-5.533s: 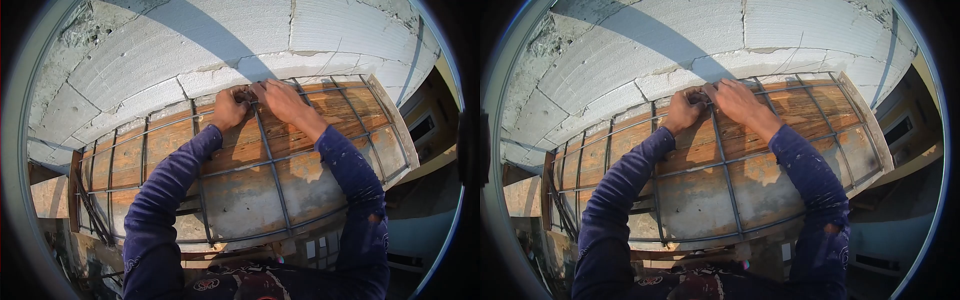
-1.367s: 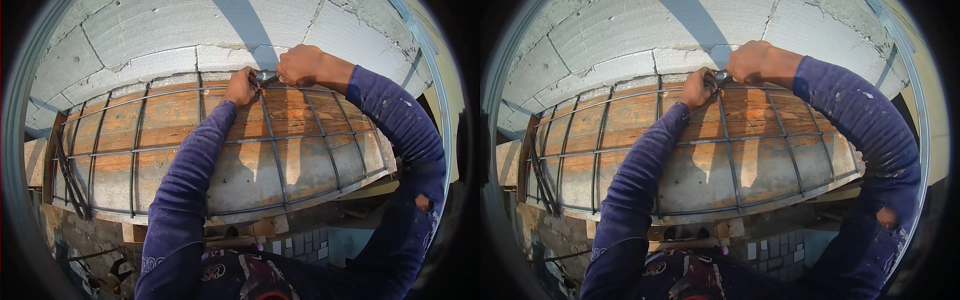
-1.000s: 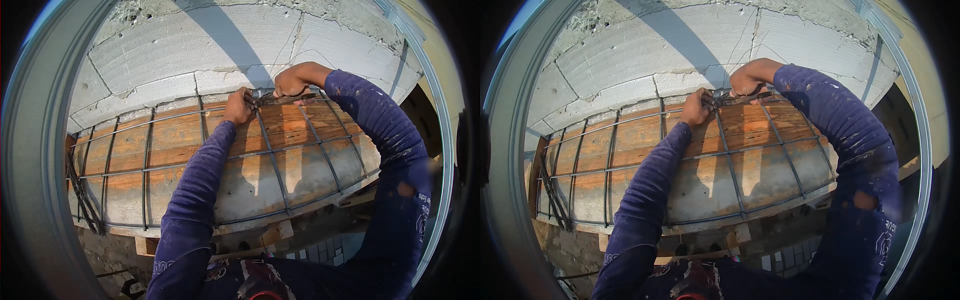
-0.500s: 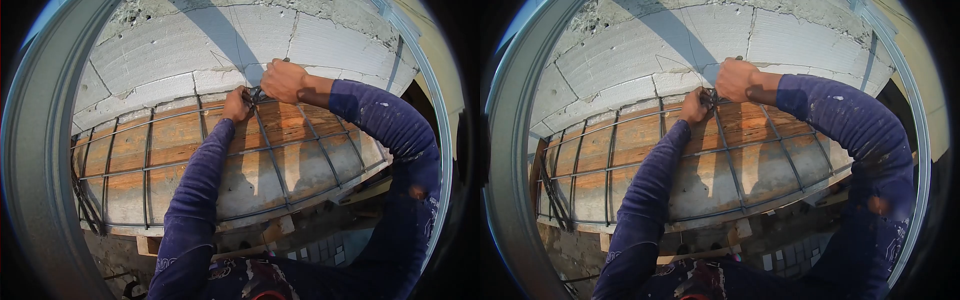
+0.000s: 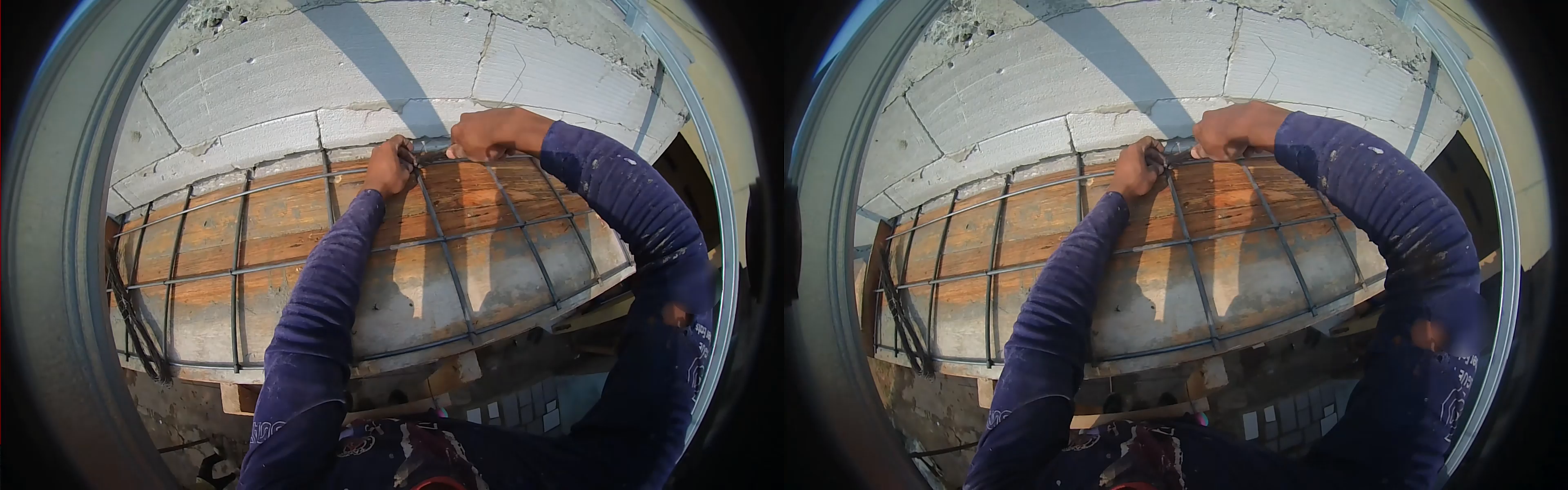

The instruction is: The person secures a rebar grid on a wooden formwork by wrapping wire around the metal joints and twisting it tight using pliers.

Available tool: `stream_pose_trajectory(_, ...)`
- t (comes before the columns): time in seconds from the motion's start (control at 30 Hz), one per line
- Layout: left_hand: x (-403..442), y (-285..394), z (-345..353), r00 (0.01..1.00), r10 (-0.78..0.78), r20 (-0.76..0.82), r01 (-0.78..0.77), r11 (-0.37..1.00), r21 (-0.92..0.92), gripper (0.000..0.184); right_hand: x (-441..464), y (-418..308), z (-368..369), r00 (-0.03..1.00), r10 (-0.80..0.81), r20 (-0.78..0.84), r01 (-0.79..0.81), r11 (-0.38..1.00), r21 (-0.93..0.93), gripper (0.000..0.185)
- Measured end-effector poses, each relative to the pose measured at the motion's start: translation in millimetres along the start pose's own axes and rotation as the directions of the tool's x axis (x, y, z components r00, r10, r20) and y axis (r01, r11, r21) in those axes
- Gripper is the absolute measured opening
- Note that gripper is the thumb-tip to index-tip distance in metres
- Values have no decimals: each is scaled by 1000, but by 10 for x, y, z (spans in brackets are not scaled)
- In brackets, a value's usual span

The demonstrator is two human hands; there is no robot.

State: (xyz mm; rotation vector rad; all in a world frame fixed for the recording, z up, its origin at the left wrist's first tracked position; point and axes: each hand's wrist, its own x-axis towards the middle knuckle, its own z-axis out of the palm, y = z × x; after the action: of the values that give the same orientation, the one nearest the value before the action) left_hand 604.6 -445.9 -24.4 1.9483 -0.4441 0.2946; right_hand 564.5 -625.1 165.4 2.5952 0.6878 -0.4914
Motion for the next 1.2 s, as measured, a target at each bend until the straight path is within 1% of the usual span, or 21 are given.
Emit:
stream_pose_trajectory(0.03,-27,-23,10,1000,-5,6,5,1000,14,26,-64,-100,-91,973,148,176,-185,959,215,55)
stream_pose_trajectory(0.07,-55,-48,9,1000,-10,14,10,999,31,26,117,-10,-71,949,122,290,-210,931,298,51)
stream_pose_trajectory(0.1,-28,-52,2,1000,1,9,-1,999,36,26,133,-2,-79,952,127,278,-211,931,298,51)
stream_pose_trajectory(0.17,-59,-51,28,1000,-1,-11,1,999,40,26,110,-78,-68,978,36,207,-38,999,10,51)
stream_pose_trajectory(0.2,-34,-61,18,1000,2,-11,-2,999,40,26,244,-7,-20,979,-82,188,113,981,-158,56)
stream_pose_trajectory(0.23,-32,-57,16,1000,-10,-9,11,999,37,25,266,33,27,978,-82,194,113,981,-156,56)
stream_pose_trajectory(0.3,-49,-64,33,999,-34,0,34,999,30,25,316,94,153,996,-89,-30,80,968,-236,53)
stream_pose_trajectory(0.33,-38,-77,36,1000,-28,-6,28,999,27,25,266,57,130,995,-94,-22,86,968,-235,53)
stream_pose_trajectory(0.4,-25,-118,39,1000,-10,0,10,1000,17,25,87,-47,54,953,-279,-116,173,820,-546,40)
stream_pose_trajectory(0.53,-27,-103,47,1000,-4,-13,5,999,48,25,124,-52,104,906,-374,-196,192,778,-598,30)
stream_pose_trajectory(0.57,-41,-106,63,1000,-6,-10,7,999,46,25,102,-21,150,793,-529,-302,135,636,-760,28)
stream_pose_trajectory(0.6,-53,-106,77,1000,-10,-11,11,999,46,25,87,8,182,643,-681,-351,28,479,-878,28)
stream_pose_trajectory(0.63,-36,-95,50,1000,-9,-18,10,999,49,25,80,19,164,641,-683,-351,24,475,-880,28)
stream_pose_trajectory(0.7,-37,-81,42,1000,-20,-14,21,999,40,24,53,36,186,806,-522,-280,106,592,-799,33)
stream_pose_trajectory(0.73,-27,-71,44,1000,-30,-9,30,999,33,24,67,38,151,808,-519,-279,106,593,-798,33)
stream_pose_trajectory(0.8,-6,-66,48,1000,-26,-9,26,999,20,24,149,37,51,941,-316,-125,196,805,-559,42)
stream_pose_trajectory(0.9,-65,-105,69,999,-33,-5,33,999,21,23,152,291,185,933,-325,-155,219,854,-472,52)
stream_pose_trajectory(1.03,-25,-86,35,999,-27,-16,28,998,48,24,155,300,263,924,-316,-218,187,866,-465,59)
stream_pose_trajectory(1.13,25,-25,33,1000,-8,-17,8,998,56,22,204,297,134,964,-246,-99,188,896,-402,62)
stream_pose_trajectory(1.17,-52,12,22,999,-27,-22,28,997,68,21,203,243,167,963,-254,-87,201,897,-393,62)
stream_pose_trajectory(1.2,-76,83,-9,996,-92,14,91,993,73,26,210,223,107,975,-217,-47,187,916,-356,61)
